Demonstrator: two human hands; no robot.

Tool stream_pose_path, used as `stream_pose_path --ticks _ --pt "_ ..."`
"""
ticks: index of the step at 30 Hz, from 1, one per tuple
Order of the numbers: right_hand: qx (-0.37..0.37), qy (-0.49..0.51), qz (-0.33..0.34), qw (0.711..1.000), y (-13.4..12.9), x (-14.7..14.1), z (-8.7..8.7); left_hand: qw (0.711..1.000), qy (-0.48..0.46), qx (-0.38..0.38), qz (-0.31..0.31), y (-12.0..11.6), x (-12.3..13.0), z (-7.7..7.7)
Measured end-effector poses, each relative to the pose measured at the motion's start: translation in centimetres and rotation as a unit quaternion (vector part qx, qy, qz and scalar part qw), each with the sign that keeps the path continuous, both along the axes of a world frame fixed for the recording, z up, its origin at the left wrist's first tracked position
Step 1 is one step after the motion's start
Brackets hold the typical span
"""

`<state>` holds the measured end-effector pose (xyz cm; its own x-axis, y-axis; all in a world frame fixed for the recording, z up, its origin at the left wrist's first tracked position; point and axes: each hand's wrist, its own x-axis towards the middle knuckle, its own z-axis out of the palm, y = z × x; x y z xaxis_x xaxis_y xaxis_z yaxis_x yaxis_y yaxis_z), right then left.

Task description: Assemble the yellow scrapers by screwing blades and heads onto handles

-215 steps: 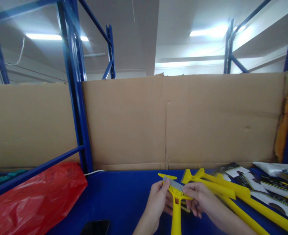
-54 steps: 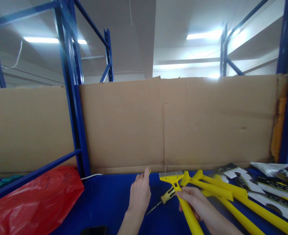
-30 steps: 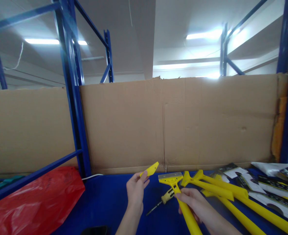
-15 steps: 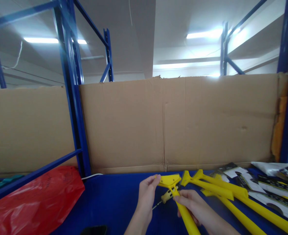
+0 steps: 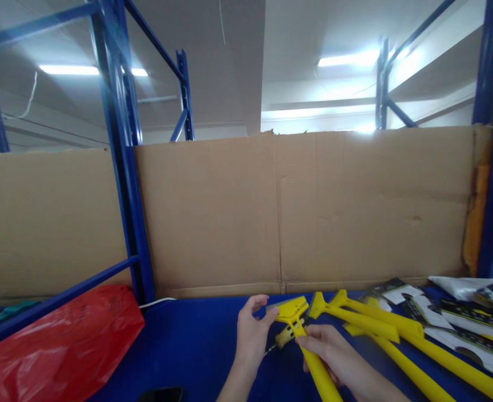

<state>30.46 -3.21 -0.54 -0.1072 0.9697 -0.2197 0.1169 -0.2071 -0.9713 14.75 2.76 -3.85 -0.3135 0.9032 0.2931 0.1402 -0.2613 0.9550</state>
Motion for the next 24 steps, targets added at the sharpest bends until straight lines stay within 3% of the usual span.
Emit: stream_pose_path --ticks 10,24 --pt "0.032 -0.015 0.009 0.999 0.2 0.1 -0.5 0.995 0.04 -0.01 -0.087 -0.1 -0.4 0.3" --pt "0.025 0.007 0.019 0.999 0.8 0.4 -1.3 0.993 0.059 0.001 -0.098 0.2 -0.6 -0.2"
